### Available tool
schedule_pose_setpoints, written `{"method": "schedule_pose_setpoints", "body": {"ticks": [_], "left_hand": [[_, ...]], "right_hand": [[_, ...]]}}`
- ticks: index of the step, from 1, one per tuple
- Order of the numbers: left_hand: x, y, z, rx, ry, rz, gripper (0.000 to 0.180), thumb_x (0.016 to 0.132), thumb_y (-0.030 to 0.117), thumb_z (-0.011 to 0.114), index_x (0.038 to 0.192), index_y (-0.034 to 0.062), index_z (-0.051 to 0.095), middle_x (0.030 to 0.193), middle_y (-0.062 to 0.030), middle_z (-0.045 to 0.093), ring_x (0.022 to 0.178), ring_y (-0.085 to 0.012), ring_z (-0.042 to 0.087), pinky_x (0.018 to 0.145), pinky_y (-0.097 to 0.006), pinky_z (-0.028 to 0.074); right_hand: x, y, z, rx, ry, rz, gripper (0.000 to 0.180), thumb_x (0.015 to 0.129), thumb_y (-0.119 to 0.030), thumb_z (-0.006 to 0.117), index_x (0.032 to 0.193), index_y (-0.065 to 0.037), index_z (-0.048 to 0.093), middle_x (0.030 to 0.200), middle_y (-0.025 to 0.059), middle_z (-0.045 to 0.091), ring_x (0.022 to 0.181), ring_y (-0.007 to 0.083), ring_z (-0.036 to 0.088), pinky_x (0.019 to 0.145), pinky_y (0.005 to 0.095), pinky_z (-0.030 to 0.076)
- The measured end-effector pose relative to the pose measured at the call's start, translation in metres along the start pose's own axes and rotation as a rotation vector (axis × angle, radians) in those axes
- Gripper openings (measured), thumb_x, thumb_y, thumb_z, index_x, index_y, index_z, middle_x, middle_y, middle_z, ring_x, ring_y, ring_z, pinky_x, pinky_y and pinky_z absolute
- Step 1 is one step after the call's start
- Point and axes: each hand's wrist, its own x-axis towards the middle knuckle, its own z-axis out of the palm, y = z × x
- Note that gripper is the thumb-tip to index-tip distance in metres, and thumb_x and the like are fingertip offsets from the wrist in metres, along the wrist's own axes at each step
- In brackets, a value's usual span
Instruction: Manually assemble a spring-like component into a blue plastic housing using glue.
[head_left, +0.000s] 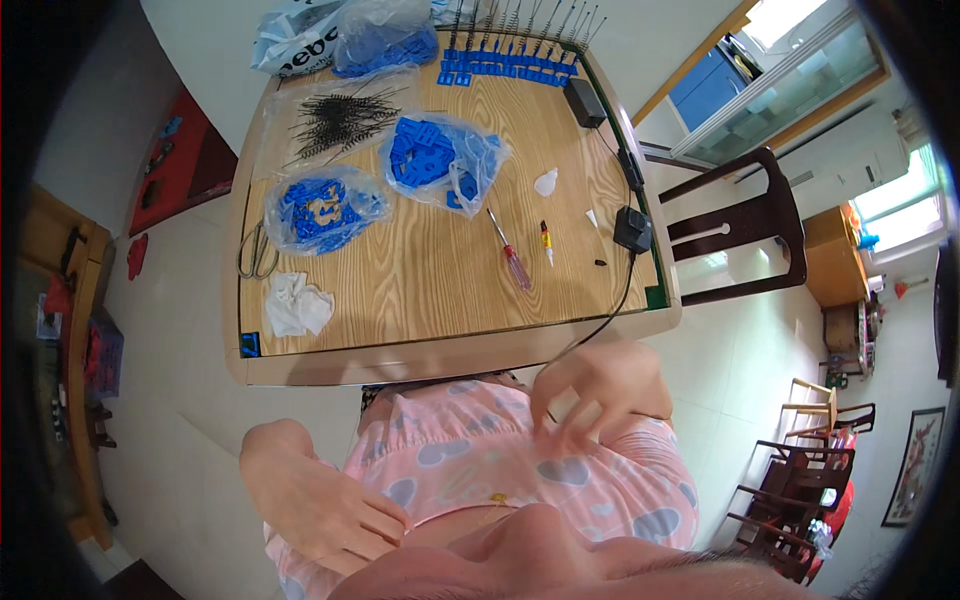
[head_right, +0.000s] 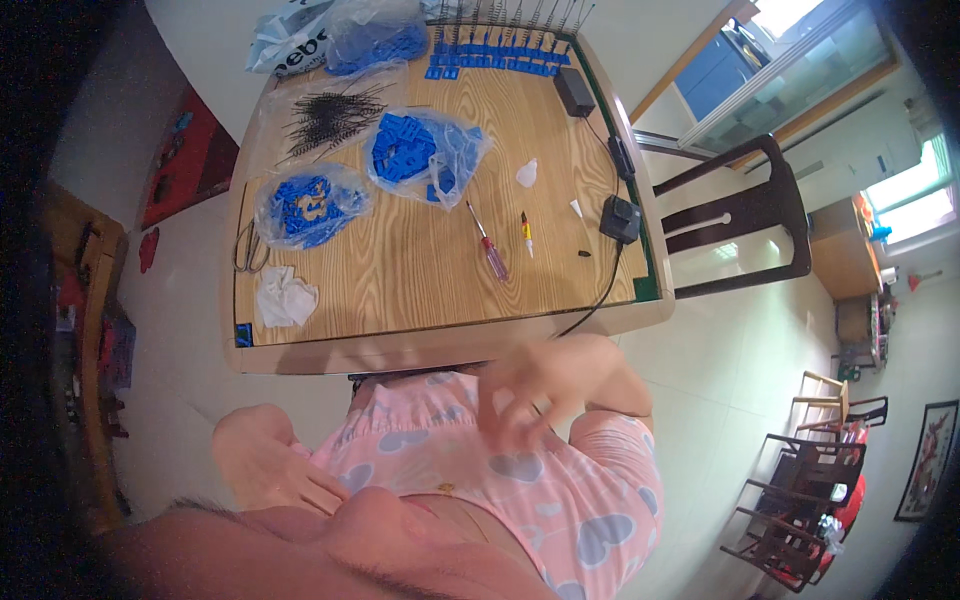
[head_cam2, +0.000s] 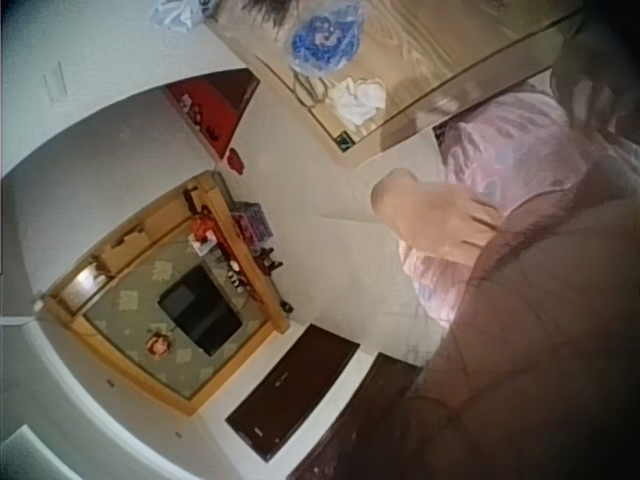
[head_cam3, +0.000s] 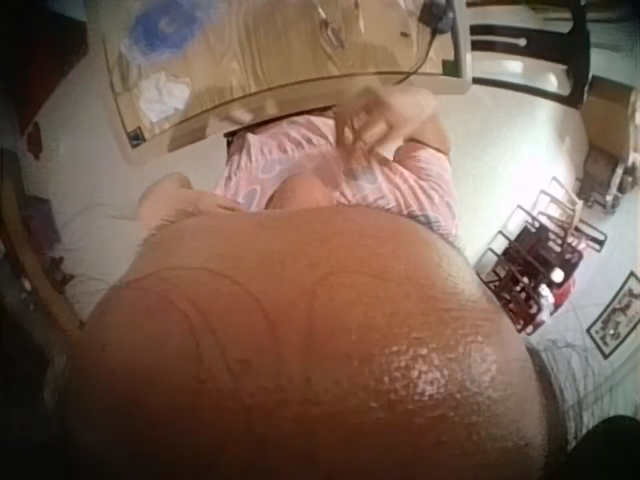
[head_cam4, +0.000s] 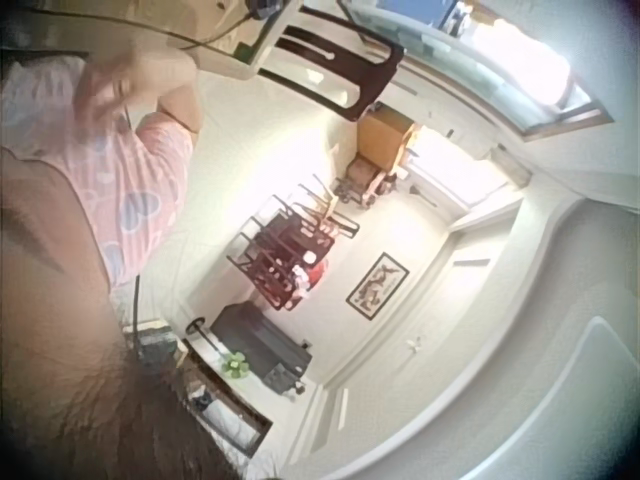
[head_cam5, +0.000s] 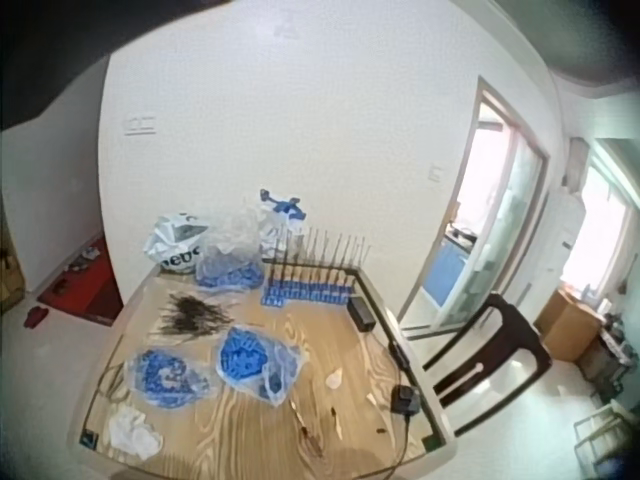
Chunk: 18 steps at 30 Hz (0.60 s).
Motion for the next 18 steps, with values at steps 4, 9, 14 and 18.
{"method": "schedule_pose_setpoints", "body": {"ticks": [4,9,14,18], "left_hand": [[-0.015,-0.018,0.038,0.102,0.188,0.168,0.021,0.092,0.012,0.044,0.091,0.0035,0.063,0.093,-0.0142,0.061,0.092,-0.0324,0.061,0.085,-0.046,0.048],[-0.013,-0.003,0.005,0.025,0.315,0.213,0.030,0.096,0.021,0.040,0.097,0.0048,0.065,0.101,-0.0155,0.061,0.097,-0.0342,0.059,0.086,-0.048,0.047],[-0.053,-0.026,0.009,0.179,0.727,-0.424,0.010,0.082,0.002,0.058,0.086,0.0002,0.067,0.090,-0.0131,0.066,0.079,-0.0281,0.063,0.073,-0.037,0.050],[-0.093,-0.119,0.016,0.666,1.168,-1.101,0.010,0.079,-0.001,0.065,0.088,0.0013,0.067,0.080,-0.0091,0.064,0.075,-0.0183,0.061,0.070,-0.027,0.047]], "right_hand": [[0.019,-0.028,0.013,0.013,-0.259,-0.330,0.014,0.092,-0.013,0.053,0.096,-0.002,0.061,0.086,0.0103,0.057,0.074,0.0262,0.056,0.065,0.0364,0.046],[0.026,-0.040,0.011,0.053,-0.193,-0.496,0.008,0.091,-0.009,0.053,0.091,-0.002,0.058,0.075,0.0062,0.049,0.065,0.0235,0.052,0.060,0.0355,0.044],[-0.003,-0.016,-0.022,-0.031,0.466,0.260,0.016,0.081,-0.017,0.069,0.086,-0.002,0.066,0.084,0.0079,0.065,0.077,0.0258,0.062,0.067,0.0328,0.048],[-0.071,0.071,-0.104,-0.580,1.335,0.649,0.026,0.080,-0.008,0.066,0.105,-0.001,0.062,0.095,0.0096,0.064,0.084,0.0196,0.061,0.079,0.0312,0.048]]}}
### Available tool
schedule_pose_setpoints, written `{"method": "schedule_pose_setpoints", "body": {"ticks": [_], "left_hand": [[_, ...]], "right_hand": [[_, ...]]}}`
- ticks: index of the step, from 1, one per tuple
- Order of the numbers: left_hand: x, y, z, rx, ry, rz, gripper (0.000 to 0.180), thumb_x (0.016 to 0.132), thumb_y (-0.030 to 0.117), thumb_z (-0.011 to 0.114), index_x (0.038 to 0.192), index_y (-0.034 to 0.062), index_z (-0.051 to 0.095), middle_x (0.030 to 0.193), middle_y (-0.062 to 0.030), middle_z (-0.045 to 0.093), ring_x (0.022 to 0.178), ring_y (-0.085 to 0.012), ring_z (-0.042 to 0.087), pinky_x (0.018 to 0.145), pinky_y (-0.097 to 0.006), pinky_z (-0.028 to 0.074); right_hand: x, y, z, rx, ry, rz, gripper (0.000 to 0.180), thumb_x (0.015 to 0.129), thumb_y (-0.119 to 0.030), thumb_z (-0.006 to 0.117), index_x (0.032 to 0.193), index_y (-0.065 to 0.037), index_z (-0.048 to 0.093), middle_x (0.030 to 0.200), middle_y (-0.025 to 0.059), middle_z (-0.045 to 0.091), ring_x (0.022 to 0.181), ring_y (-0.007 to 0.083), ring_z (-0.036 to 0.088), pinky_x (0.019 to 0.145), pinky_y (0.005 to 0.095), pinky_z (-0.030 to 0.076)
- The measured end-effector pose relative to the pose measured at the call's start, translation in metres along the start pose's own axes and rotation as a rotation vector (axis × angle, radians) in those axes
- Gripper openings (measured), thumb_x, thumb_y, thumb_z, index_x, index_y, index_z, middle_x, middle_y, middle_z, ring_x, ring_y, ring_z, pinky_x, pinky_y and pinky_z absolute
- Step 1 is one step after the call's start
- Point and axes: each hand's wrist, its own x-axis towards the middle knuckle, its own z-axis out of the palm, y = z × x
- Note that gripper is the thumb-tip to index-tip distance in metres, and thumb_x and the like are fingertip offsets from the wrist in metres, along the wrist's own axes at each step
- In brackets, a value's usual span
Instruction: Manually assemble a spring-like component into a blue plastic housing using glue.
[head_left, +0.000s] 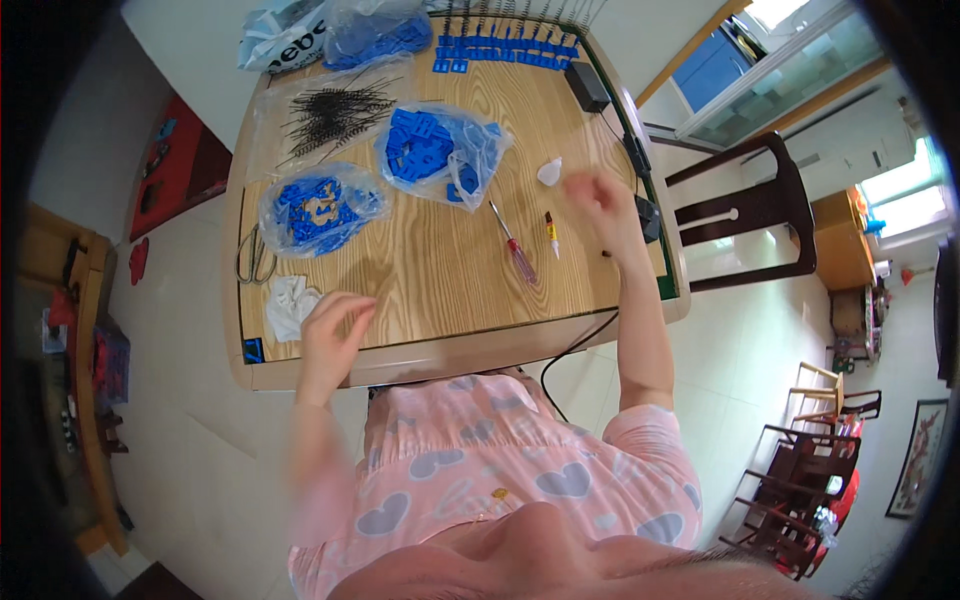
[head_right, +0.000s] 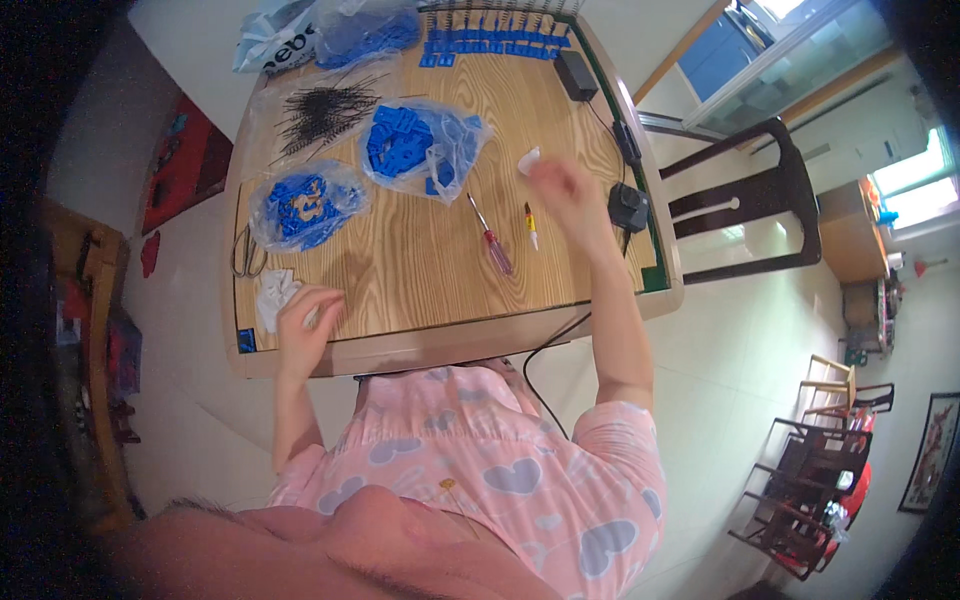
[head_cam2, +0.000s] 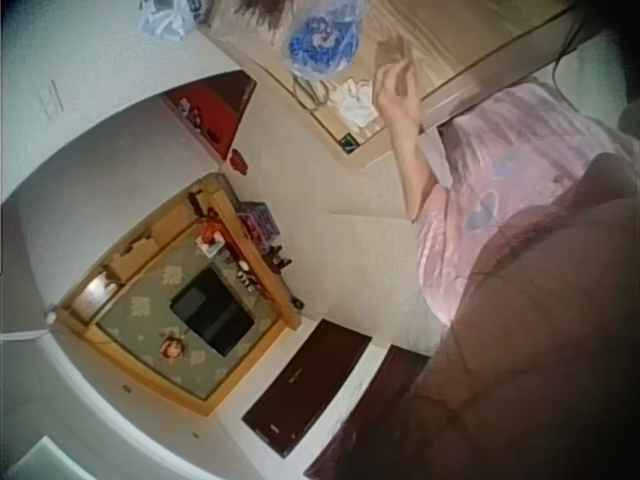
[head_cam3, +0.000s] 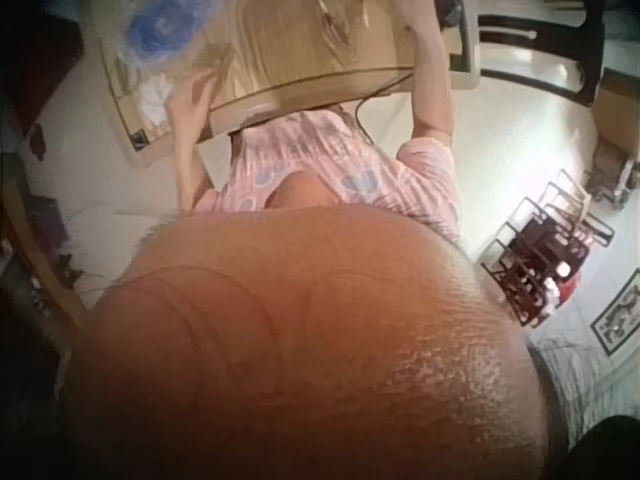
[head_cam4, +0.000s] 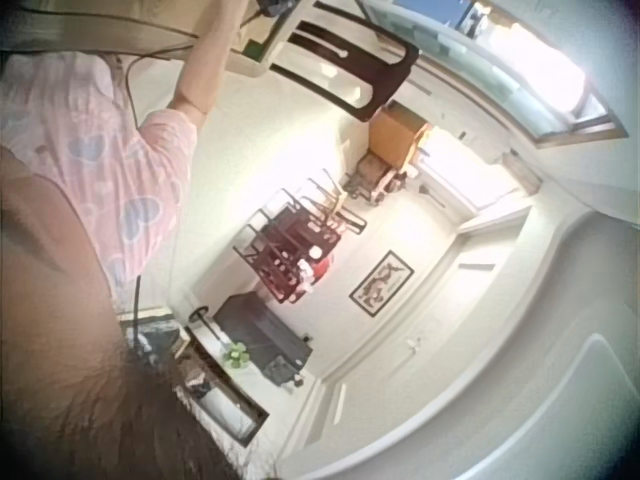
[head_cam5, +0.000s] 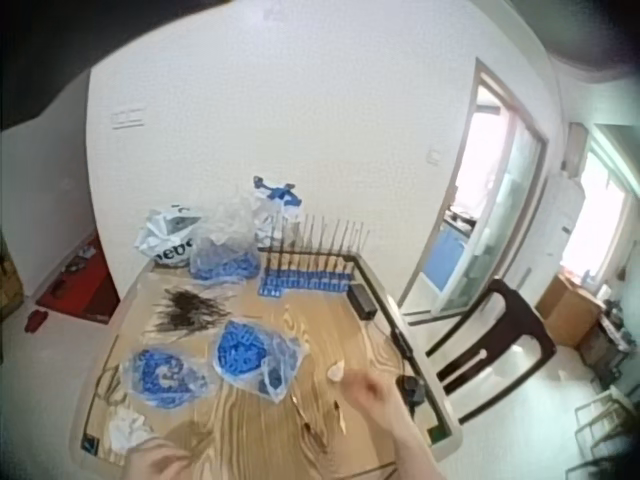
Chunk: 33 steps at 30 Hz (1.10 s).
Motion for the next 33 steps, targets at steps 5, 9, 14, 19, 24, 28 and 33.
{"method": "schedule_pose_setpoints", "body": {"ticks": [5,9,14,19,24,28,33], "left_hand": [[0.002,-0.068,0.057,-0.149,0.164,-0.202,0.009,0.081,0.002,0.065,0.090,0.0008,0.067,0.078,-0.0094,0.063,0.072,-0.0170,0.059,0.067,-0.027,0.046],[0.027,-0.061,0.074,-0.071,0.187,-0.152,0.007,0.082,0.005,0.065,0.088,0.0019,0.068,0.079,-0.0083,0.061,0.075,-0.0198,0.059,0.067,-0.028,0.046],[0.090,-0.064,0.100,0.271,0.205,0.163,0.008,0.078,0.009,0.066,0.085,0.0053,0.069,0.085,-0.0066,0.063,0.085,-0.0252,0.057,0.075,-0.035,0.045],[0.159,-0.081,0.148,0.383,0.100,0.228,0.015,0.074,0.018,0.070,0.087,0.0097,0.070,0.090,-0.0026,0.062,0.092,-0.0245,0.053,0.080,-0.037,0.043],[0.183,-0.076,0.163,0.585,-0.041,0.136,0.018,0.072,0.021,0.072,0.088,0.0117,0.070,0.096,-0.0018,0.061,0.097,-0.0252,0.050,0.080,-0.040,0.041],[0.182,-0.078,0.158,0.507,-0.110,0.121,0.018,0.071,0.021,0.073,0.085,0.0103,0.068,0.088,-0.0037,0.062,0.092,-0.0269,0.052,0.079,-0.041,0.041],[0.157,-0.077,0.150,0.312,0.010,0.123,0.020,0.072,0.018,0.074,0.089,0.0080,0.069,0.077,-0.0060,0.066,0.078,-0.0244,0.059,0.070,-0.039,0.045]], "right_hand": [[0.069,0.112,0.021,-0.374,0.224,-0.039,0.040,0.074,-0.021,0.072,0.106,-0.001,0.060,0.092,0.0158,0.066,0.087,0.0316,0.063,0.080,0.0391,0.048],[0.089,0.125,0.033,-0.510,0.070,0.279,0.039,0.072,-0.023,0.071,0.102,-0.001,0.059,0.091,0.0201,0.065,0.090,0.0378,0.062,0.079,0.0425,0.048],[0.092,0.142,0.022,-0.548,0.202,0.162,0.041,0.073,-0.023,0.070,0.105,0.000,0.058,0.092,0.0211,0.064,0.091,0.0375,0.062,0.078,0.0435,0.048],[0.068,0.123,0.022,-0.459,0.489,-0.125,0.038,0.074,-0.018,0.070,0.106,-0.002,0.058,0.086,0.0177,0.064,0.083,0.0317,0.063,0.075,0.0419,0.048],[-0.015,0.082,0.035,-0.271,0.236,-0.077,0.022,0.076,-0.006,0.066,0.097,-0.003,0.061,0.093,0.0126,0.061,0.085,0.0282,0.057,0.074,0.0363,0.046],[-0.058,0.069,0.070,-0.518,0.051,-0.232,0.022,0.077,-0.011,0.065,0.099,-0.007,0.062,0.092,0.0089,0.059,0.088,0.0298,0.055,0.076,0.0403,0.043],[-0.061,0.087,0.086,-0.566,0.042,-0.172,0.026,0.079,-0.016,0.064,0.104,-0.009,0.059,0.088,0.0101,0.057,0.085,0.0294,0.053,0.071,0.0424,0.041]]}}
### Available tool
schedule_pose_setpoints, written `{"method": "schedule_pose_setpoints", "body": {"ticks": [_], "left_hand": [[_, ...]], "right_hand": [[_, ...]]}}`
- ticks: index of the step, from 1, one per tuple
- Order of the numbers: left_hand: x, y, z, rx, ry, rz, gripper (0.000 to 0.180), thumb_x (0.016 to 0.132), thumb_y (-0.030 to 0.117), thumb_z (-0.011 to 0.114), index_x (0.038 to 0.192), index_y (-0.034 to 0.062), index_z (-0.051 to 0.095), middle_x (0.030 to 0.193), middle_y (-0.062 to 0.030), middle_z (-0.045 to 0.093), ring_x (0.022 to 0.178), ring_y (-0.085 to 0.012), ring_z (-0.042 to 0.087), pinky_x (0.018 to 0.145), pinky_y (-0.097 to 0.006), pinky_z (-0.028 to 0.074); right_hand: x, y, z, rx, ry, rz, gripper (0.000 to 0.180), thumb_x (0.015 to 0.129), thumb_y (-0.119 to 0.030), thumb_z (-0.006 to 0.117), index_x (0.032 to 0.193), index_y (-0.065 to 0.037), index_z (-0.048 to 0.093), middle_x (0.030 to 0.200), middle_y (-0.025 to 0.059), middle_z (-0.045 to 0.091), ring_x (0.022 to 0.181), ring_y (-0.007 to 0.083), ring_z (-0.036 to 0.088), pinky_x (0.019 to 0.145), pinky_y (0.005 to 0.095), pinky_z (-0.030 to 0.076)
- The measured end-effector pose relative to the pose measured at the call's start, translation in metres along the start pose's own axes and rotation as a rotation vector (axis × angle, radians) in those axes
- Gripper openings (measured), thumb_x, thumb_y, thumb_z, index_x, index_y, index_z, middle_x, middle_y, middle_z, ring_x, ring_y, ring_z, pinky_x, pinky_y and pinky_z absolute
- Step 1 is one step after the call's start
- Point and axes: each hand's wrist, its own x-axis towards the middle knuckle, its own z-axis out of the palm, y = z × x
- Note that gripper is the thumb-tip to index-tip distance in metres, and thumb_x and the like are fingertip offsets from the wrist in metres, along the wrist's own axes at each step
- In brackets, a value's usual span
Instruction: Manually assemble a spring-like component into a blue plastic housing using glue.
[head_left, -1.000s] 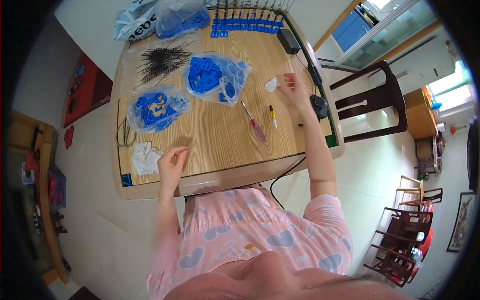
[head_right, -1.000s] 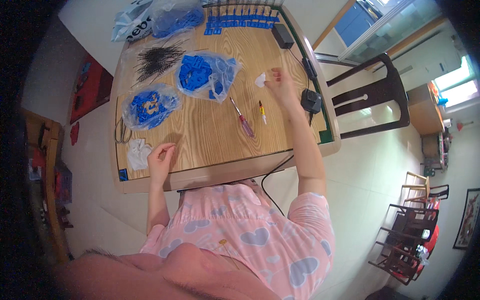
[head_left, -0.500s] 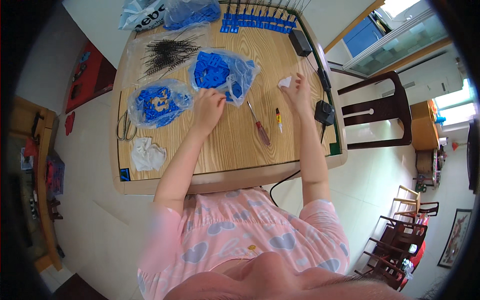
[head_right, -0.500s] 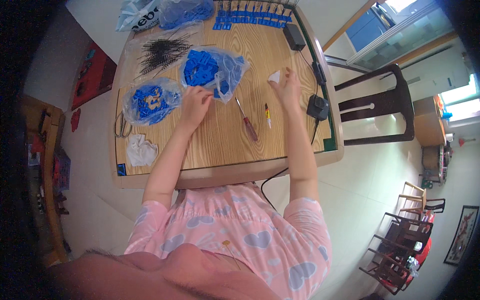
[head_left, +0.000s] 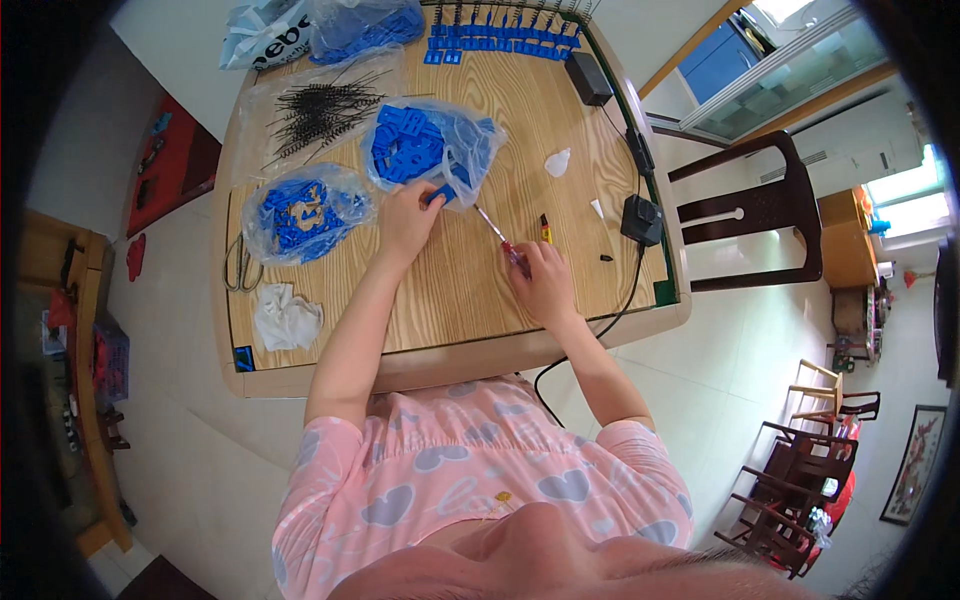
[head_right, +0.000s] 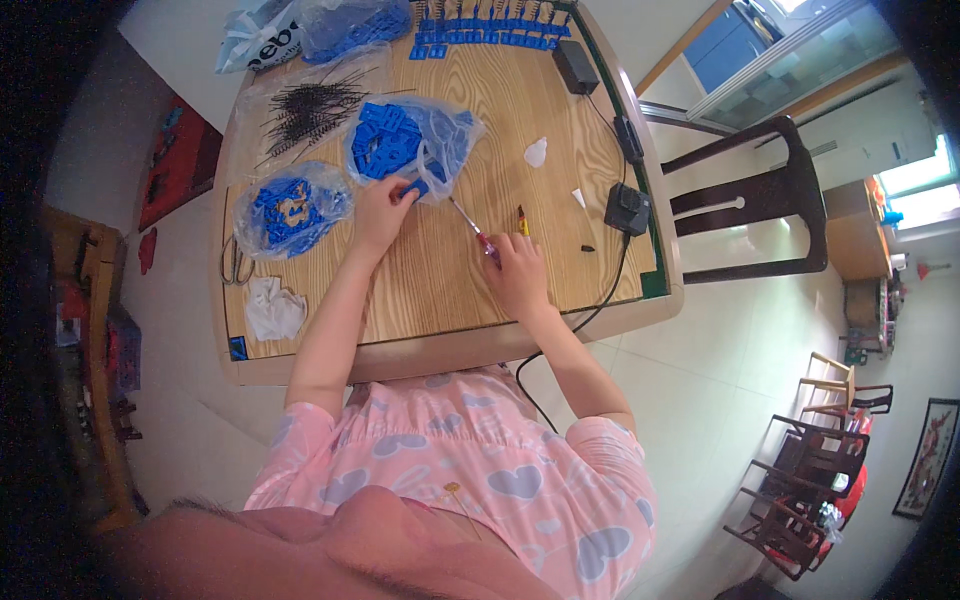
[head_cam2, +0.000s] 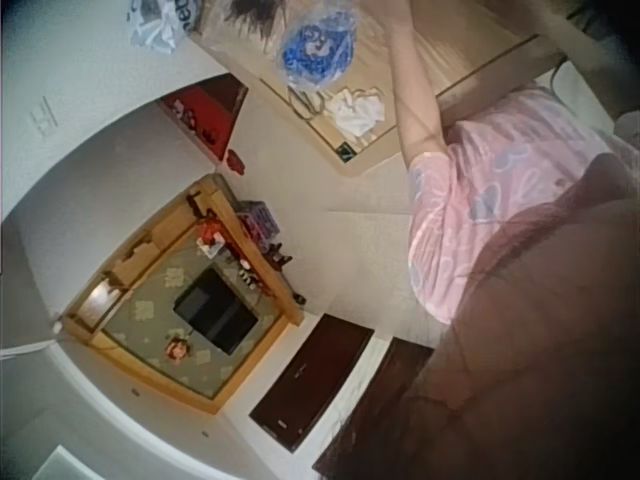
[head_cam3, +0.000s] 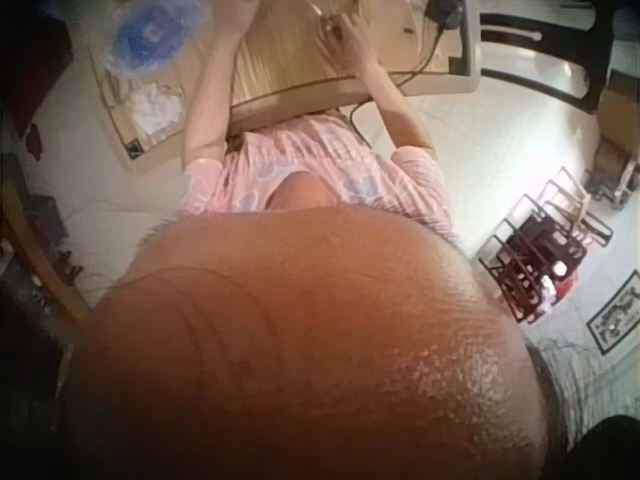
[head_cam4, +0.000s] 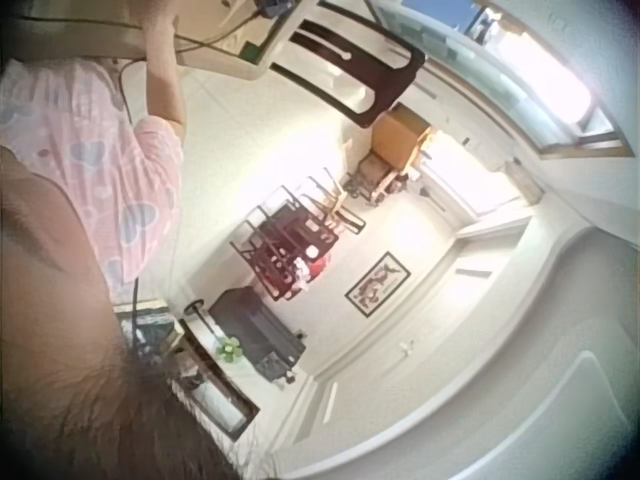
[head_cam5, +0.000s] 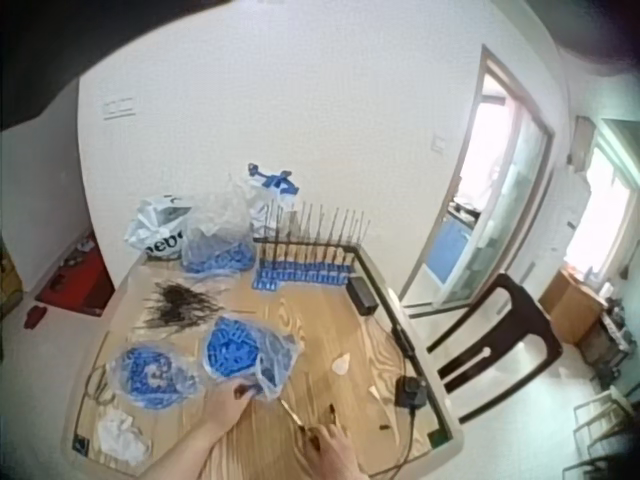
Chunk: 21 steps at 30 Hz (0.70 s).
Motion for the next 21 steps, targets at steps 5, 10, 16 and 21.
{"method": "schedule_pose_setpoints", "body": {"ticks": [5,10,16,21], "left_hand": [[-0.037,0.009,-0.012,-0.931,0.008,-0.479,0.020,0.087,0.012,0.065,0.103,-0.0002,0.067,0.087,-0.0071,0.070,0.071,-0.0128,0.064,0.061,-0.023,0.047],[-0.065,0.015,-0.022,-1.076,0.019,-0.661,0.020,0.088,0.008,0.063,0.105,-0.0027,0.066,0.089,-0.0058,0.069,0.073,-0.0109,0.062,0.067,-0.022,0.047],[-0.091,0.016,-0.013,-1.127,0.129,-0.570,0.023,0.089,0.009,0.061,0.110,-0.0008,0.065,0.092,-0.0076,0.069,0.079,-0.0109,0.064,0.070,-0.023,0.049],[-0.099,-0.002,-0.027,-0.832,0.237,-0.501,0.020,0.090,0.008,0.061,0.107,0.0002,0.066,0.095,-0.0057,0.067,0.084,-0.0119,0.062,0.072,-0.023,0.047]], "right_hand": [[0.008,-0.007,-0.008,0.041,0.120,0.004,0.025,0.079,-0.012,0.064,0.103,-0.008,0.059,0.087,0.0107,0.056,0.083,0.0301,0.054,0.073,0.0416,0.042],[0.017,-0.044,0.004,0.298,0.166,0.065,0.020,0.082,-0.009,0.065,0.101,-0.005,0.061,0.086,0.0097,0.059,0.081,0.0232,0.057,0.073,0.0359,0.045],[0.035,-0.076,0.063,1.030,-0.092,0.293,0.015,0.089,-0.010,0.063,0.100,0.000,0.064,0.089,0.0066,0.067,0.076,0.0067,0.057,0.065,0.0224,0.045],[0.046,-0.074,0.067,0.965,-0.191,0.343,0.015,0.085,-0.006,0.063,0.098,0.001,0.066,0.083,0.0079,0.067,0.073,0.0127,0.061,0.065,0.0270,0.047]]}}
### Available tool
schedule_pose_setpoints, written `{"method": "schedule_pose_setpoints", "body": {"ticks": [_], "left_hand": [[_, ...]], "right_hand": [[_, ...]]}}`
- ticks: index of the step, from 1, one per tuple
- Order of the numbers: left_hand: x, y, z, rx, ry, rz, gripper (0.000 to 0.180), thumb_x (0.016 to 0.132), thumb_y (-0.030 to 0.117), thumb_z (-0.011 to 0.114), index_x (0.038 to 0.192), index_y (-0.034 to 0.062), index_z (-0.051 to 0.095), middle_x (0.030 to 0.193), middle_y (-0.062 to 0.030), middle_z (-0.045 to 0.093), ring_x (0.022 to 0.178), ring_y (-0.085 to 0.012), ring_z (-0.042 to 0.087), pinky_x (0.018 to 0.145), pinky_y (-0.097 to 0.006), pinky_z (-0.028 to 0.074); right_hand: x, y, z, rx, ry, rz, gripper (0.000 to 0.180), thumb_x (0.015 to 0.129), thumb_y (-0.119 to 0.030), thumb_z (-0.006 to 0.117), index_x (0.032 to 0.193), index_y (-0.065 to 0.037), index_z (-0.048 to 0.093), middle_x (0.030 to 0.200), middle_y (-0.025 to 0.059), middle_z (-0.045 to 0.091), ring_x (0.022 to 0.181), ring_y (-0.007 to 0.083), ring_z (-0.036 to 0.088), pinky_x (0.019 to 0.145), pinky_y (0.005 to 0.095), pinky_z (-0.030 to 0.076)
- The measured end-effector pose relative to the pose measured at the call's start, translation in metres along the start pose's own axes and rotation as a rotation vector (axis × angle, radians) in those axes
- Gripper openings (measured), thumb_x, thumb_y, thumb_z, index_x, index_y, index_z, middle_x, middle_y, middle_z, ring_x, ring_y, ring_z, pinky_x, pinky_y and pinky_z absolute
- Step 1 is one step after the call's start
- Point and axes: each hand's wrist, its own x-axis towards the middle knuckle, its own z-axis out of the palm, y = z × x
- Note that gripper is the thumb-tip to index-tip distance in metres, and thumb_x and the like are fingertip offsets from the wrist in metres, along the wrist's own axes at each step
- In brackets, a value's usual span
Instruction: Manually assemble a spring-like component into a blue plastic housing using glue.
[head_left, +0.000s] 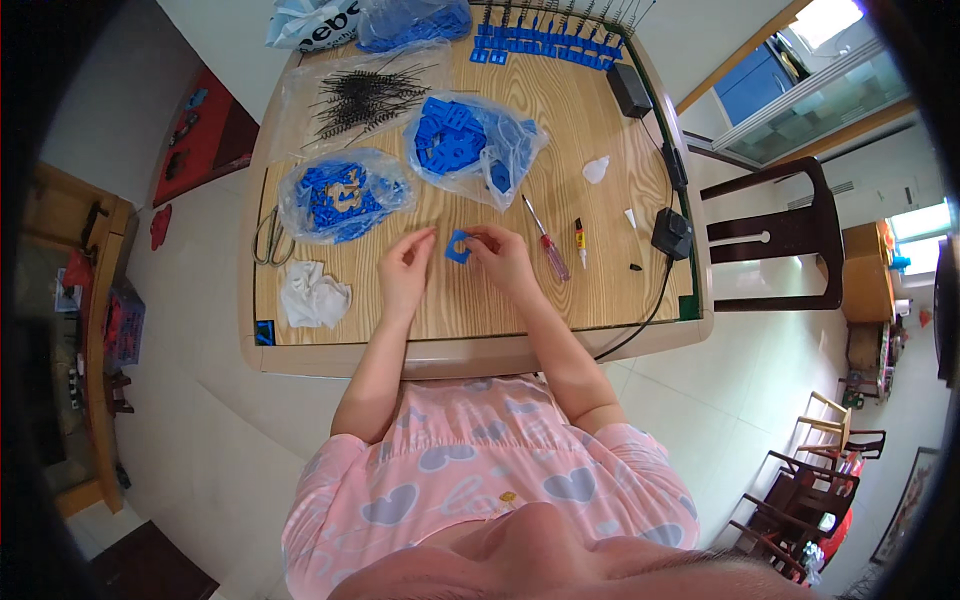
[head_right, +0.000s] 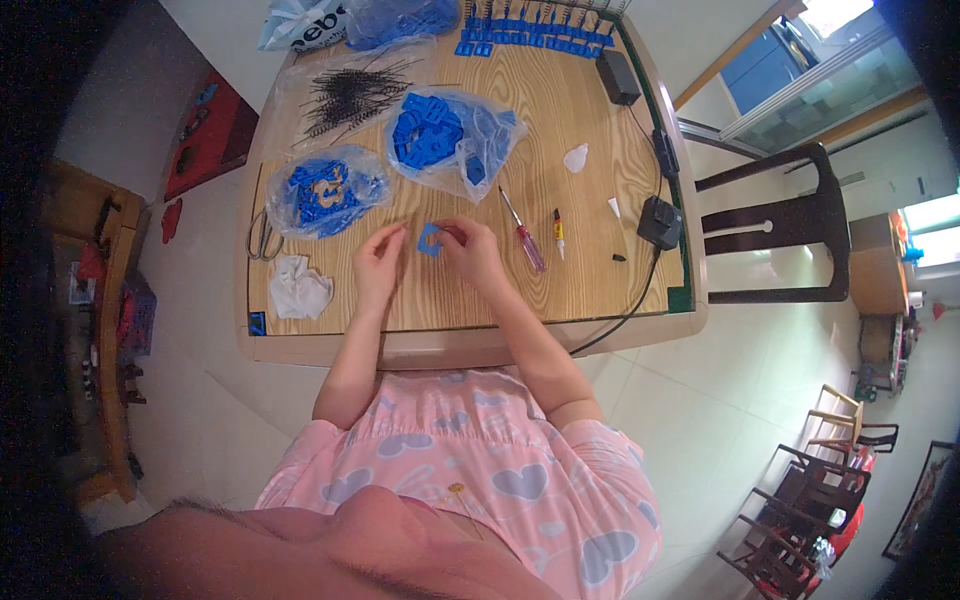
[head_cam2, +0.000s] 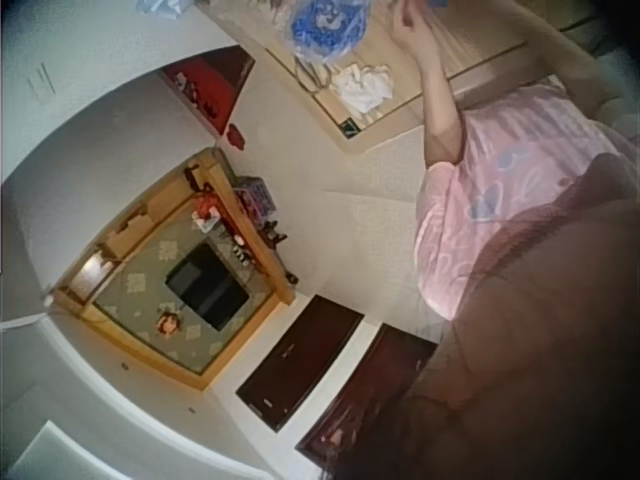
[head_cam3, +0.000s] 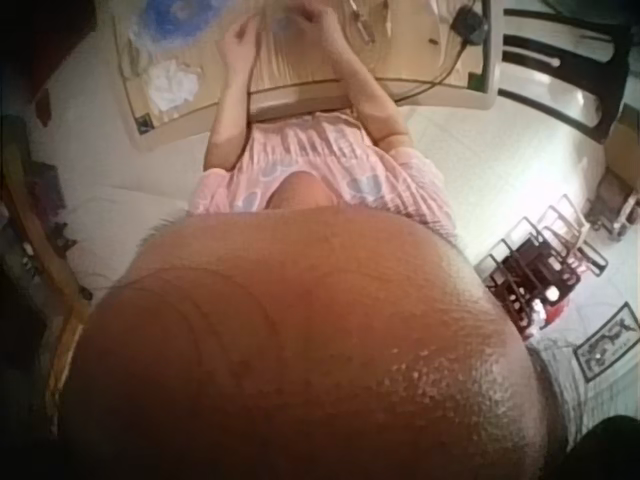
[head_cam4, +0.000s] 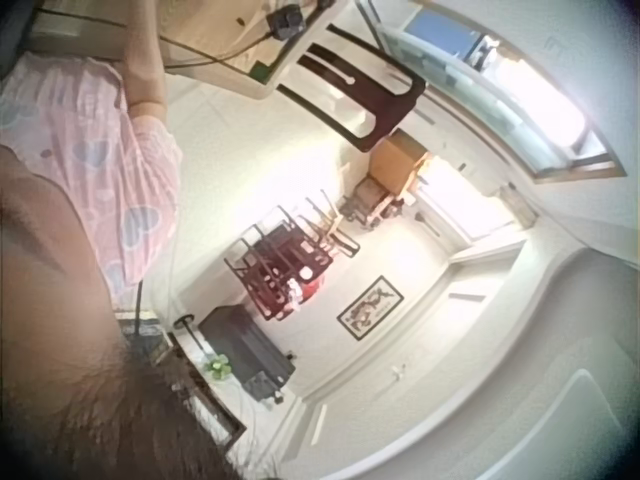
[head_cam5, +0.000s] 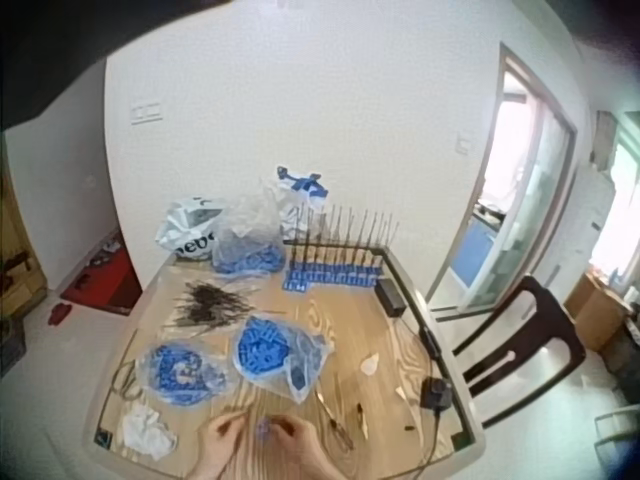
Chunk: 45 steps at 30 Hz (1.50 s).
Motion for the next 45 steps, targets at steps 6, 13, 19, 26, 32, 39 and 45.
{"method": "schedule_pose_setpoints", "body": {"ticks": [6,13,19,26,32,39,45], "left_hand": [[0.089,0.022,0.012,0.685,0.045,0.645,0.012,0.080,0.014,0.064,0.083,0.0042,0.070,0.084,-0.0110,0.065,0.086,-0.0326,0.056,0.078,-0.041,0.044],[0.193,0.024,0.019,0.960,0.028,0.634,0.018,0.077,0.022,0.067,0.089,0.0098,0.071,0.092,-0.0119,0.064,0.093,-0.0319,0.055,0.083,-0.041,0.045],[0.205,0.040,0.051,1.204,-0.211,0.493,0.044,0.072,0.041,0.074,0.107,0.0150,0.068,0.117,-0.0112,0.056,0.114,-0.0325,0.045,0.094,-0.044,0.040],[0.211,0.033,0.072,1.336,-0.081,0.278,0.046,0.074,0.041,0.072,0.103,0.0066,0.068,0.117,-0.0145,0.055,0.115,-0.0339,0.045,0.095,-0.046,0.039],[0.179,0.060,0.061,1.188,-0.043,0.415,0.039,0.072,0.033,0.071,0.101,0.0063,0.067,0.109,-0.0136,0.060,0.109,-0.0304,0.050,0.090,-0.045,0.040],[0.064,0.057,-0.017,1.207,-0.419,0.586,0.036,0.071,0.023,0.071,0.102,0.0069,0.065,0.107,-0.0090,0.061,0.105,-0.0282,0.051,0.088,-0.042,0.038],[0.037,0.043,-0.043,1.130,-0.452,0.559,0.040,0.072,0.018,0.072,0.110,0.0084,0.064,0.110,-0.0068,0.059,0.109,-0.0260,0.050,0.089,-0.038,0.039]], "right_hand": [[0.007,0.002,-0.006,-0.419,0.032,-0.200,0.017,0.083,-0.007,0.060,0.097,-0.002,0.067,0.081,0.0131,0.060,0.078,0.0269,0.063,0.068,0.0331,0.048],[-0.027,0.002,-0.006,-0.223,0.179,-0.274,0.015,0.084,-0.001,0.058,0.097,-0.002,0.065,0.084,0.0118,0.059,0.074,0.0240,0.062,0.064,0.0311,0.048],[-0.026,0.003,-0.005,-0.252,0.174,-0.402,0.014,0.085,0.004,0.057,0.095,-0.001,0.065,0.082,0.0069,0.057,0.070,0.0129,0.059,0.059,0.0219,0.044],[-0.025,0.001,-0.006,-0.205,0.181,-0.387,0.013,0.083,0.001,0.059,0.094,-0.003,0.064,0.083,0.0088,0.058,0.068,0.0182,0.060,0.059,0.0263,0.047],[-0.022,-0.002,-0.007,-0.190,0.172,-0.341,0.013,0.084,0.003,0.058,0.095,-0.001,0.063,0.081,0.0080,0.056,0.068,0.0164,0.060,0.059,0.0253,0.047],[-0.017,0.022,-0.010,-0.066,0.266,-0.295,0.016,0.088,0.002,0.056,0.103,0.001,0.062,0.090,0.0049,0.060,0.080,0.0107,0.062,0.066,0.0213,0.049],[-0.020,0.021,-0.010,-0.007,0.252,-0.270,0.016,0.085,0.006,0.059,0.101,0.001,0.061,0.094,0.0081,0.063,0.083,0.0136,0.063,0.072,0.0237,0.050]]}}
